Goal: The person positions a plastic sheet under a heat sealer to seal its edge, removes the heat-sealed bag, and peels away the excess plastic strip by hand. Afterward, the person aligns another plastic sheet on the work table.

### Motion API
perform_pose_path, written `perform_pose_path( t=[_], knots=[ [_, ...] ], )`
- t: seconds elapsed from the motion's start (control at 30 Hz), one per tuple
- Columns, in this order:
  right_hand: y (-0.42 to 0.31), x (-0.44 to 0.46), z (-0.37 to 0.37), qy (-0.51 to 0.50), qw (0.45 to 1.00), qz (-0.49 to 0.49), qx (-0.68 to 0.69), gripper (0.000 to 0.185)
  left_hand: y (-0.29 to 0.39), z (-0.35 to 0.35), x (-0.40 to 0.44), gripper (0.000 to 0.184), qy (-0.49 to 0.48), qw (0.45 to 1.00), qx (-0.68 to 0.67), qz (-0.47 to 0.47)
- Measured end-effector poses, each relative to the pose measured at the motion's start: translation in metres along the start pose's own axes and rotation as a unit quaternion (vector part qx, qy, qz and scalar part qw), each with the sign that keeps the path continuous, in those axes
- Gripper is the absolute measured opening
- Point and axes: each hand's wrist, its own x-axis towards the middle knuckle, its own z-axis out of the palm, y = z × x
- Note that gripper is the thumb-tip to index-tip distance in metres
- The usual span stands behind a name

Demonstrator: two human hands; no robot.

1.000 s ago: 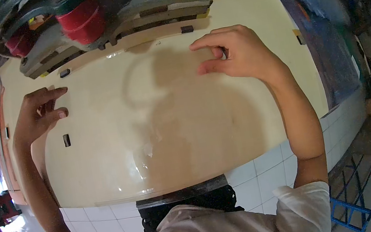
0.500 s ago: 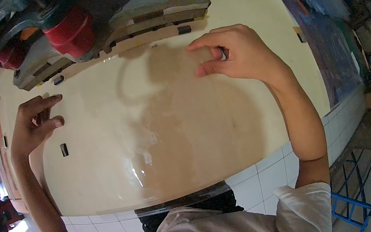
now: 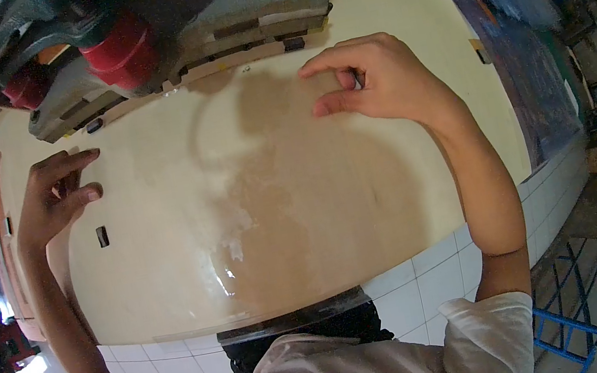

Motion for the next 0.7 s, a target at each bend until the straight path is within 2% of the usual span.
perform_pose_path(
  t=[0.07,0.53,0.7],
  knots=[
    [0.0006,-0.0003,-0.0004,0.002,1.0,-0.007,0.001,0.046,0.0053,-0.0007,0.0005,0.057,0.012,1.0,-0.007,0.014],
    [-0.0078,0.0004,-0.0013,-0.019,0.998,0.053,-0.017,0.043,0.0035,0.0001,-0.002,0.056,0.017,0.999,-0.016,0.022],
    [-0.0044,-0.001,0.0029,0.0,0.999,0.037,0.002,0.045,0.0041,0.0004,-0.0017,0.055,0.019,0.999,-0.019,0.018]
  ],
)
